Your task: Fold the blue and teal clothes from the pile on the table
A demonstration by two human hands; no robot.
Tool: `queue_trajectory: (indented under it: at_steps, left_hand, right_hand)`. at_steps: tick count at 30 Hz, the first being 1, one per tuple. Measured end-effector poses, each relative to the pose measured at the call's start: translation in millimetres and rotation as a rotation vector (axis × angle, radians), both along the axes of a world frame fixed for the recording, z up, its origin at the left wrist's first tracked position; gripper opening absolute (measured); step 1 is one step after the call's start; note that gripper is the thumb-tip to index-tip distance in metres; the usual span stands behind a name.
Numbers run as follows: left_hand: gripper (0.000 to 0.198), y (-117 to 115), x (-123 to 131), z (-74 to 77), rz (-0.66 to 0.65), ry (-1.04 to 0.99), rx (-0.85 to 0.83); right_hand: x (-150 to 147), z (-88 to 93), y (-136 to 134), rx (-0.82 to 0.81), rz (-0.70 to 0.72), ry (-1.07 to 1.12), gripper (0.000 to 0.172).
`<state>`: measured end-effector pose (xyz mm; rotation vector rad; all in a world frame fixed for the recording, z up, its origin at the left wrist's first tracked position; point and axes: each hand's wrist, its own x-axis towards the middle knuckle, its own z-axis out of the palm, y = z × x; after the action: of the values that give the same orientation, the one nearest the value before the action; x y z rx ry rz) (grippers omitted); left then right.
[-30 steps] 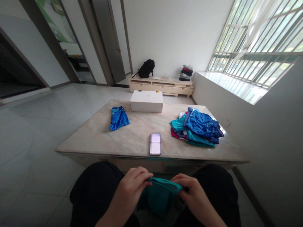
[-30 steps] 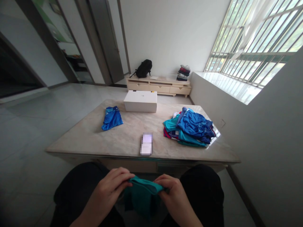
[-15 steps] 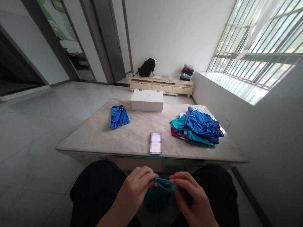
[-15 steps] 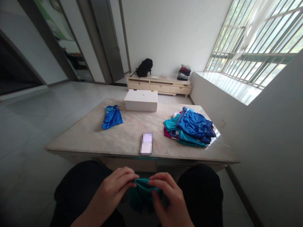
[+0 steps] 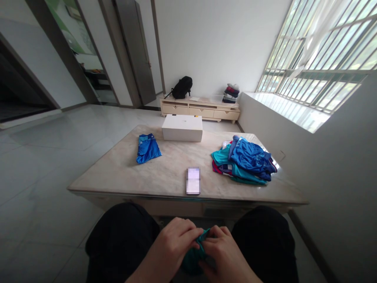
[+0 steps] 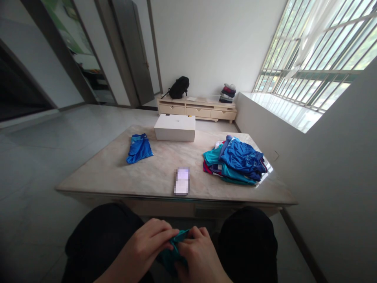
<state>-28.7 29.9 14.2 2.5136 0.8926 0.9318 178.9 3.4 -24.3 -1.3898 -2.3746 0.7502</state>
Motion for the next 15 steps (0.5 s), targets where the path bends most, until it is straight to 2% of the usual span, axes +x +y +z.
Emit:
queue_trajectory:
  at_steps: [6,10,15]
  left_hand:
    - [0.028,-1,3,-2.9,-0.048,-0.011,0.028]
    - [0.026,-3,3,-5.9,-0.045,0.011,0.027]
    - [0.022,-4,1,-7.2,-0.047,0.07,0.02]
  right_hand:
    - [5,-14.6,3,-0.01,0.153,-0.139,0.019]
    - [-1,-23.3,3,0.066,0.161,-0.244,0.011]
    - [-10,-24.5,4,0.101,0.154,-0.368,0.007]
